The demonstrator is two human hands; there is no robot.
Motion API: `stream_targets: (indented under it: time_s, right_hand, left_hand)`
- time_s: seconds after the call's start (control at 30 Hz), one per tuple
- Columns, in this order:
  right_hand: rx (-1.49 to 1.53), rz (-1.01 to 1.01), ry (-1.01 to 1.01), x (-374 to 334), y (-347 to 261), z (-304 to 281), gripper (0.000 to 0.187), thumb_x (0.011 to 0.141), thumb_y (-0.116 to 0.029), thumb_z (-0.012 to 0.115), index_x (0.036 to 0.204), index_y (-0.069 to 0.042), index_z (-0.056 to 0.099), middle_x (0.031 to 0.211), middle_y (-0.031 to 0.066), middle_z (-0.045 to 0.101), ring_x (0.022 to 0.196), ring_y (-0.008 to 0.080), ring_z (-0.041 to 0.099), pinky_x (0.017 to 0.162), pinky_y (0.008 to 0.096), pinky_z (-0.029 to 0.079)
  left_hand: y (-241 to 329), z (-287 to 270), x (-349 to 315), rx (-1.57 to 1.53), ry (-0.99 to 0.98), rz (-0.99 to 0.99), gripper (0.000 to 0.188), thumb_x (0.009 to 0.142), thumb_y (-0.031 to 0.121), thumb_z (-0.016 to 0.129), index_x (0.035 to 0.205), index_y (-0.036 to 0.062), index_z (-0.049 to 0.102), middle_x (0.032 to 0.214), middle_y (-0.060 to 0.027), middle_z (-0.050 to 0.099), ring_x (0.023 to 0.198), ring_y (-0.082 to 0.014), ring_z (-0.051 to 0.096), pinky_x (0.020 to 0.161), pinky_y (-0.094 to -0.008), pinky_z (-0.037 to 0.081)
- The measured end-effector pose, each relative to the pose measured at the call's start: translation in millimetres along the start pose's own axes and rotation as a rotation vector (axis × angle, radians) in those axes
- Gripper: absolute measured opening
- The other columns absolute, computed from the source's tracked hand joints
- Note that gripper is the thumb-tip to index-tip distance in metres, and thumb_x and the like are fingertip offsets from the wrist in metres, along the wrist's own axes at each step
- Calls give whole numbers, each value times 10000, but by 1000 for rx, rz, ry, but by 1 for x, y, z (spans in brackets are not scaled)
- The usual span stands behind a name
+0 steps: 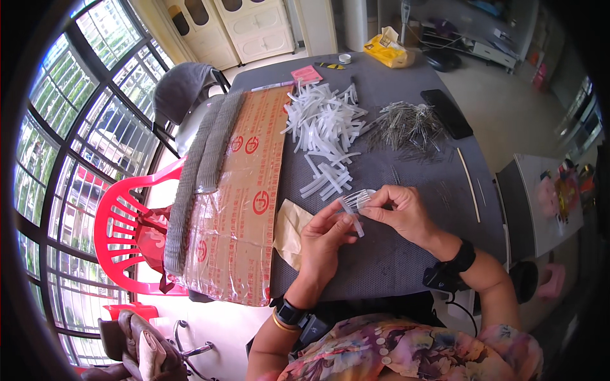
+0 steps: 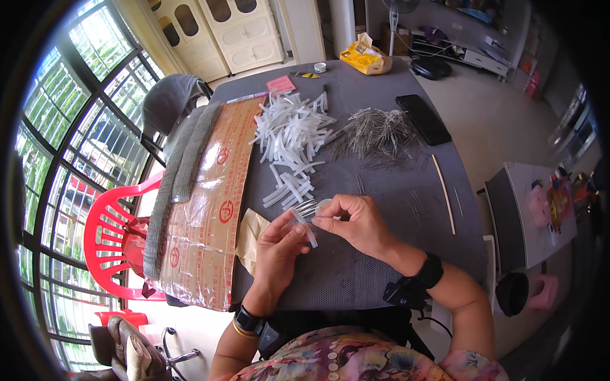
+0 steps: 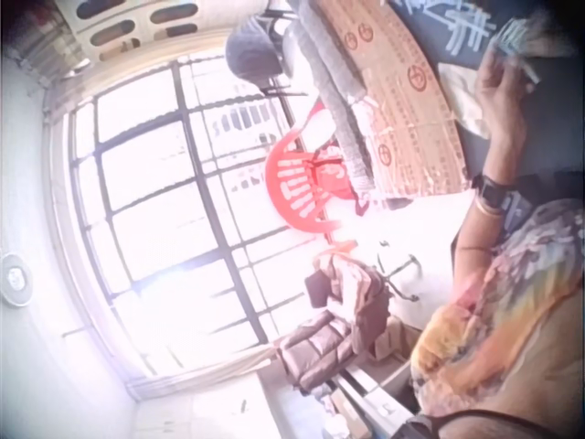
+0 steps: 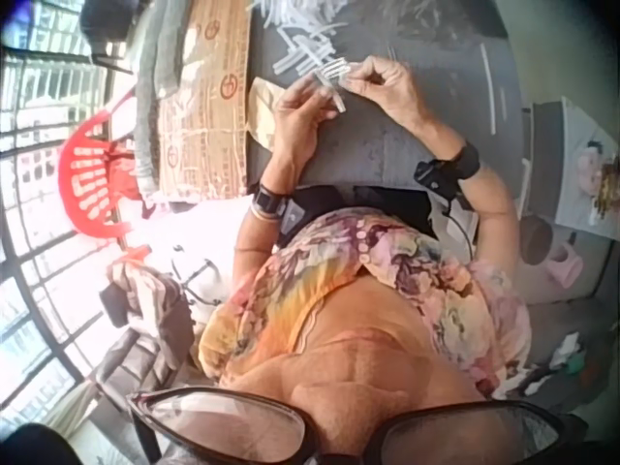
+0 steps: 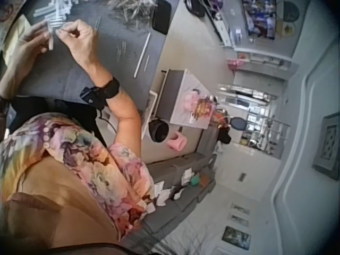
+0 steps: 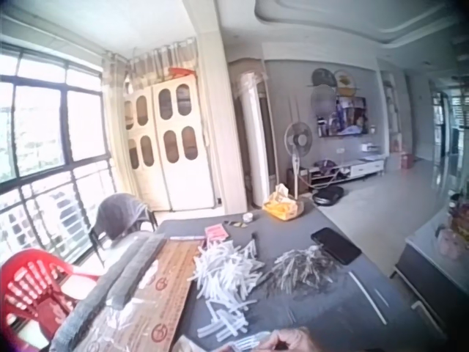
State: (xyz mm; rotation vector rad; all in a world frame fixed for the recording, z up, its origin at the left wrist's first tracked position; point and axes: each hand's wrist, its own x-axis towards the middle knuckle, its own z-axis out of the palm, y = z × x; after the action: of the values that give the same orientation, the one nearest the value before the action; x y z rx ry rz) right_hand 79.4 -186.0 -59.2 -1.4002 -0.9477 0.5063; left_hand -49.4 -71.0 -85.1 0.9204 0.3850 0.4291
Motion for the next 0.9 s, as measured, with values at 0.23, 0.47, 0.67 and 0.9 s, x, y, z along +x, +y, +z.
stream_targets:
  time_s: [0.23, 0.47, 0.67, 0.9]
  right_hand:
    - [100, 96, -7, -2, 0, -2, 121, 768, -96, 652, 715, -6, 590, 692, 4, 601, 631, 31, 507, 564, 192, 423]
    - [-140, -69, -155, 3, -3, -17, 172, 719, -125, 695, 726, -10, 566, 645, 20, 585, 603, 69, 513, 542, 231, 420]
    - [-1028, 137, -50, 13, -26, -109, 254, 630, -270, 713, 743, -63, 618, 703, 50, 623, 720, 204, 607, 620, 327, 468]
    - [-1049, 255, -238, 7, -3, -116, 118, 618, -203, 627, 670, -98, 616, 674, 60, 619, 658, 238, 607, 576, 343, 458]
  left_hand:
    - [1, 7, -3, 122, 26, 81, 327, 807, 18, 582, 1130, 7, 532, 897, -87, 630, 759, -139, 612, 579, -211, 502]
    - [1, 12, -4, 301, -26, 152, 296, 803, 25, 594, 1095, -2, 554, 874, -73, 632, 748, -127, 610, 570, -206, 508]
    - [-5, 10, 2, 274, -10, 161, 297, 801, 39, 599, 1091, 16, 539, 815, -69, 621, 711, -145, 611, 546, -210, 497]
    - [-2, 13, 0, 338, 51, 114, 344, 789, 46, 604, 1115, 10, 501, 796, -85, 607, 678, -154, 607, 522, -215, 484]
